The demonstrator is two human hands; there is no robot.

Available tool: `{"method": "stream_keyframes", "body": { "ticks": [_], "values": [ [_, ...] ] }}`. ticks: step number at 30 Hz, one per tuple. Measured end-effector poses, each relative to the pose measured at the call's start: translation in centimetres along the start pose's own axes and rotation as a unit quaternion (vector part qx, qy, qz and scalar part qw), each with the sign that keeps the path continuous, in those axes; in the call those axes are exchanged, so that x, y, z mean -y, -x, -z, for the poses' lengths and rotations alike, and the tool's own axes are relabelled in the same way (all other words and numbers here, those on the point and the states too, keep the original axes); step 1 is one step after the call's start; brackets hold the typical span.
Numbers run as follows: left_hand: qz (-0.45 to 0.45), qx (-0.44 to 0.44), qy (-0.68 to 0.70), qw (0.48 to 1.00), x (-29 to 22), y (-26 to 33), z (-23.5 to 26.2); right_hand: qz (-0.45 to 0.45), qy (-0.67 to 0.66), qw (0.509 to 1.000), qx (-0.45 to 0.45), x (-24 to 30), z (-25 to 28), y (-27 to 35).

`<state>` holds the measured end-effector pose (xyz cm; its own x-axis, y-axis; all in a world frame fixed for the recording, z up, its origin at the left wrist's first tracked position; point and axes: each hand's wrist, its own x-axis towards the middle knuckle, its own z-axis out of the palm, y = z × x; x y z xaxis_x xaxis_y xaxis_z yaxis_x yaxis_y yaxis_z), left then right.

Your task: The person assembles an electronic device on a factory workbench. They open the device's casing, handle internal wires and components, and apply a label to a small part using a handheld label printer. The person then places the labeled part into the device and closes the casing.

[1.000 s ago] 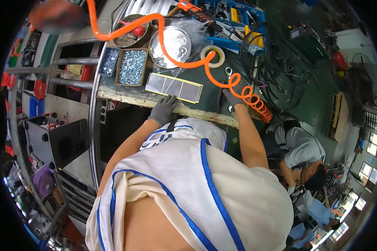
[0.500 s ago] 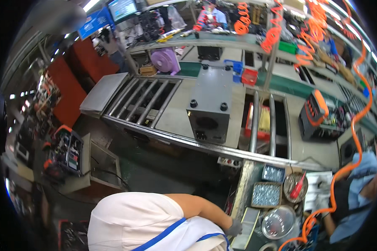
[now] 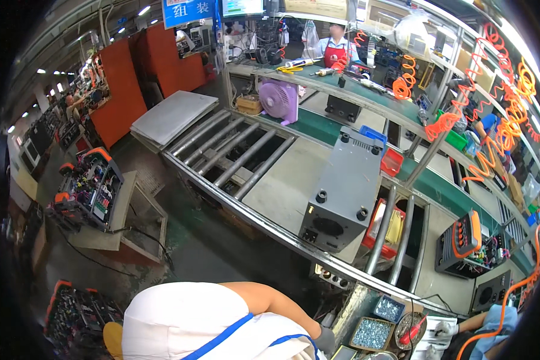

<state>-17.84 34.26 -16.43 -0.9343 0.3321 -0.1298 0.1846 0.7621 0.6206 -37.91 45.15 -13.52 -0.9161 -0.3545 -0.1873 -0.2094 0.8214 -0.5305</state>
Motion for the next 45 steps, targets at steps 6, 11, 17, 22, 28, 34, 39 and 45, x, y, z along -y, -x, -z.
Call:
{"method": "stream_keyframes", "body": {
  "ticks": [6, 11, 17, 22, 28, 34, 39, 45],
  "values": [
    [-0.001, 0.009, 0.026, 1.0, 0.9, 2.1, 1.3, -0.056, -0.036, 0.997, -0.047, -5.3, 1.2, 1.4],
    [0.027, 0.081, 0.035, 0.996, -2.1, 5.2, 7.8, -0.249, -0.086, 0.959, -0.108, -23.0, 6.6, 14.4],
    [-0.016, 0.126, 0.023, 0.992, -2.5, 1.6, 1.5, -0.449, -0.208, 0.843, -0.211, -30.1, 7.9, 27.0],
    [-0.061, 0.16, 0.013, 0.985, -4.9, -1.3, -0.7, -0.475, -0.298, 0.792, -0.242, -30.1, 6.3, 27.5],
    [-0.03, 0.228, -0.022, 0.973, -7.4, -4.2, -2.8, -0.433, -0.379, 0.771, -0.273, -28.8, 7.7, 24.1],
    [-0.003, 0.274, -0.064, 0.96, -9.6, -5.9, -4.0, -0.376, -0.501, 0.759, -0.178, -22.4, 5.5, 15.1],
    [0.022, 0.255, -0.029, 0.966, -10.5, -6.1, -5.4, -0.366, -0.546, 0.737, -0.158, -19.5, 3.3, 10.3],
    [0.056, -0.011, 0.052, 0.997, -8.5, -10.3, -1.9, -0.303, -0.581, 0.708, -0.265, -21.2, 2.5, 9.2]
  ]
}}
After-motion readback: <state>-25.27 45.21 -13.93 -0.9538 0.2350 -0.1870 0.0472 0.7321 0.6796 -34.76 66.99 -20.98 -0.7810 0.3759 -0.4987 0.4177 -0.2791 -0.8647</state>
